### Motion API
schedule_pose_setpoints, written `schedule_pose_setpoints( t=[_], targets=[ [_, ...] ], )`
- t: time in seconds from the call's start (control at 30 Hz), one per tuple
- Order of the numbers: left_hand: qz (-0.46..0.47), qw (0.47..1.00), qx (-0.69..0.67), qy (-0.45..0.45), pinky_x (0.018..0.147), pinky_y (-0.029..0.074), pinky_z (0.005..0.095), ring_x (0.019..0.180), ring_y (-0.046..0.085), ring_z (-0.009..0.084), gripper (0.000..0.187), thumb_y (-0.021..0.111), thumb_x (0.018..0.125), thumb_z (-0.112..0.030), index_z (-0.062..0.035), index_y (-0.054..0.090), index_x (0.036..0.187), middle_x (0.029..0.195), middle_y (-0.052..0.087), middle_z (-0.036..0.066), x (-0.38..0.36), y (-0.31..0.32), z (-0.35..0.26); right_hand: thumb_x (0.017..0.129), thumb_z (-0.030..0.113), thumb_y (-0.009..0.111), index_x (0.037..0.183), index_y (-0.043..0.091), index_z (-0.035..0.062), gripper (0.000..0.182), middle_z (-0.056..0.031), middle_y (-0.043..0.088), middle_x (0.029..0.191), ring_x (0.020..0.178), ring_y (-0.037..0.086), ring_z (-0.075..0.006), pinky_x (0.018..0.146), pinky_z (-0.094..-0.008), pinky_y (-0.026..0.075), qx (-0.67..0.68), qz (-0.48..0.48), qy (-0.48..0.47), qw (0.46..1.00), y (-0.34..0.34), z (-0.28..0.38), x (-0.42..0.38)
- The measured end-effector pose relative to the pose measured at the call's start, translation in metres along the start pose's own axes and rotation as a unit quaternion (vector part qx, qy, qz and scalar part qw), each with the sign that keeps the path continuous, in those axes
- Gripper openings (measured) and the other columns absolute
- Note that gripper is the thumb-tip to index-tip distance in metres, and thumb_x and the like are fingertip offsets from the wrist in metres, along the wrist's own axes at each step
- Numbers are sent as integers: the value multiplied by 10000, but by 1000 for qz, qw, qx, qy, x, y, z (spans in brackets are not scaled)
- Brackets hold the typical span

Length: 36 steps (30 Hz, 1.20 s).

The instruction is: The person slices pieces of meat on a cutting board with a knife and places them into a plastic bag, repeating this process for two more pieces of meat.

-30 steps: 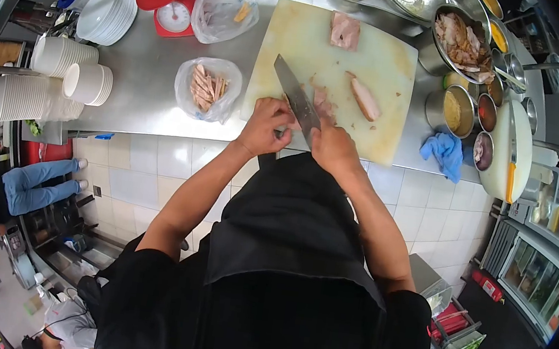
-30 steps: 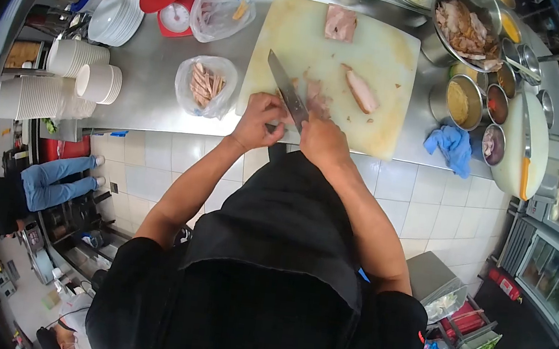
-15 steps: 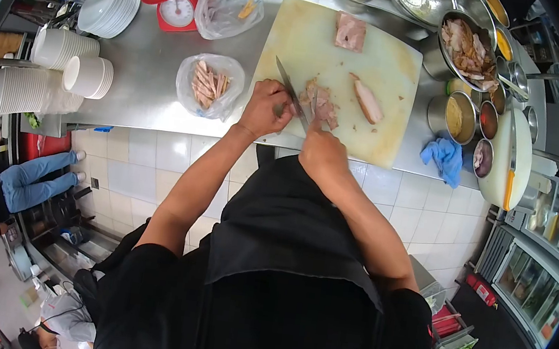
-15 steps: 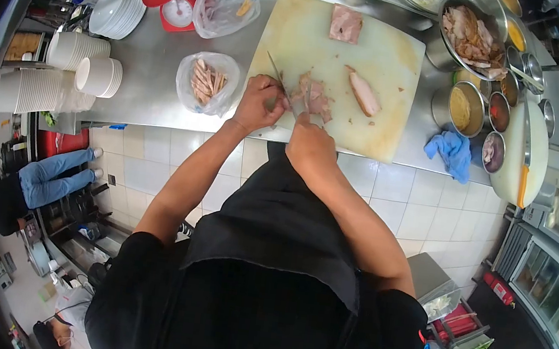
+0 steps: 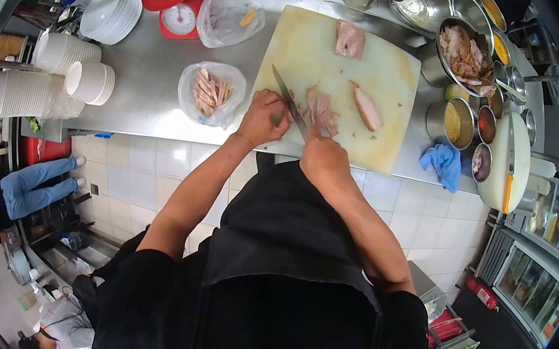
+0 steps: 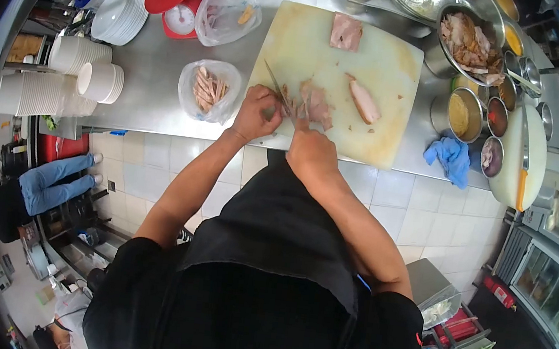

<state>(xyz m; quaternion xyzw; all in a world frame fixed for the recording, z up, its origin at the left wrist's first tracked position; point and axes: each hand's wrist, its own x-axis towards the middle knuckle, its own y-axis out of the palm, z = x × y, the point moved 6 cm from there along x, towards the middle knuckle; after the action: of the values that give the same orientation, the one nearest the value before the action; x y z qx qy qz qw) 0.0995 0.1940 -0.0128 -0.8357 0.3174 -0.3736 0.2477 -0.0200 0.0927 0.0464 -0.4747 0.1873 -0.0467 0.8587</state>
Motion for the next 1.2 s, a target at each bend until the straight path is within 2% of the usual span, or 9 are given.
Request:
schedule_pose_setpoints(
  t=[0.4,0.53,0.67,0.73,0.87,1.0,1.07,1.13,1.2],
  targets=[
    [-29,998,-29,-41,857,414,398,940,562,296,176,659,677,-56,-81,633,850,908,607,88,-10,-7,-7,786,23,562,1053,527,-90,292,-272,653,711,697,673,-433,656,-520,541,-9,-35,12,999,-25,4,-23],
    [-107,991,11,-83,887,398,440,980,549,324,304,658,704,-79,-65,628,1006,993,605,121,-12,-2,-22,869,74,533,1055,519,-73,237,-275,645,710,709,658,-454,678,-531,531,2,-42,76,996,-32,-31,-39],
    [-140,987,21,-73,902,389,458,981,552,321,264,694,720,-122,-63,657,975,980,620,106,6,11,-46,953,161,509,1055,506,-42,228,-292,646,757,747,647,-476,678,-557,510,21,-65,120,990,-34,-52,-55],
    [53,993,22,-99,903,394,453,986,555,312,235,737,719,-163,-81,694,936,979,629,97,25,37,-58,951,164,518,1036,505,-34,217,-284,647,751,738,643,-481,672,-560,507,11,-115,144,983,-45,-58,-59],
    [167,975,46,-143,790,456,426,758,659,281,189,736,751,-221,-86,737,883,797,695,108,45,58,-55,950,160,519,1026,508,-28,203,-288,643,741,729,636,-489,670,-563,503,27,-138,154,978,-58,-64,-62],
    [106,981,124,-103,706,506,397,667,670,268,169,707,781,-191,-64,742,886,738,687,129,48,63,-26,949,156,519,1012,512,-32,198,-295,632,720,721,624,-501,665,-568,494,69,-142,139,978,-59,-64,-69],
    [66,960,-42,-267,656,535,374,708,683,274,139,650,793,-131,-78,748,878,795,707,148,57,35,-10,949,153,518,1013,514,-35,199,-298,628,713,720,621,-503,666,-569,492,87,-144,127,977,-55,-62,-68],
    [33,964,-43,-260,642,532,326,701,681,195,209,597,823,-80,-41,731,978,798,712,131,73,-13,20,947,159,515,1027,528,-40,215,-302,628,725,730,620,-500,682,-565,493,105,-143,100,979,-46,-58,-65],
    [44,901,-211,-376,623,508,273,693,635,114,298,608,838,-56,-24,674,1127,790,688,79,74,-47,49,943,165,516,1030,534,-43,226,-303,630,738,740,622,-496,694,-562,493,123,-103,79,984,-33,-47,-56]
  ],
)
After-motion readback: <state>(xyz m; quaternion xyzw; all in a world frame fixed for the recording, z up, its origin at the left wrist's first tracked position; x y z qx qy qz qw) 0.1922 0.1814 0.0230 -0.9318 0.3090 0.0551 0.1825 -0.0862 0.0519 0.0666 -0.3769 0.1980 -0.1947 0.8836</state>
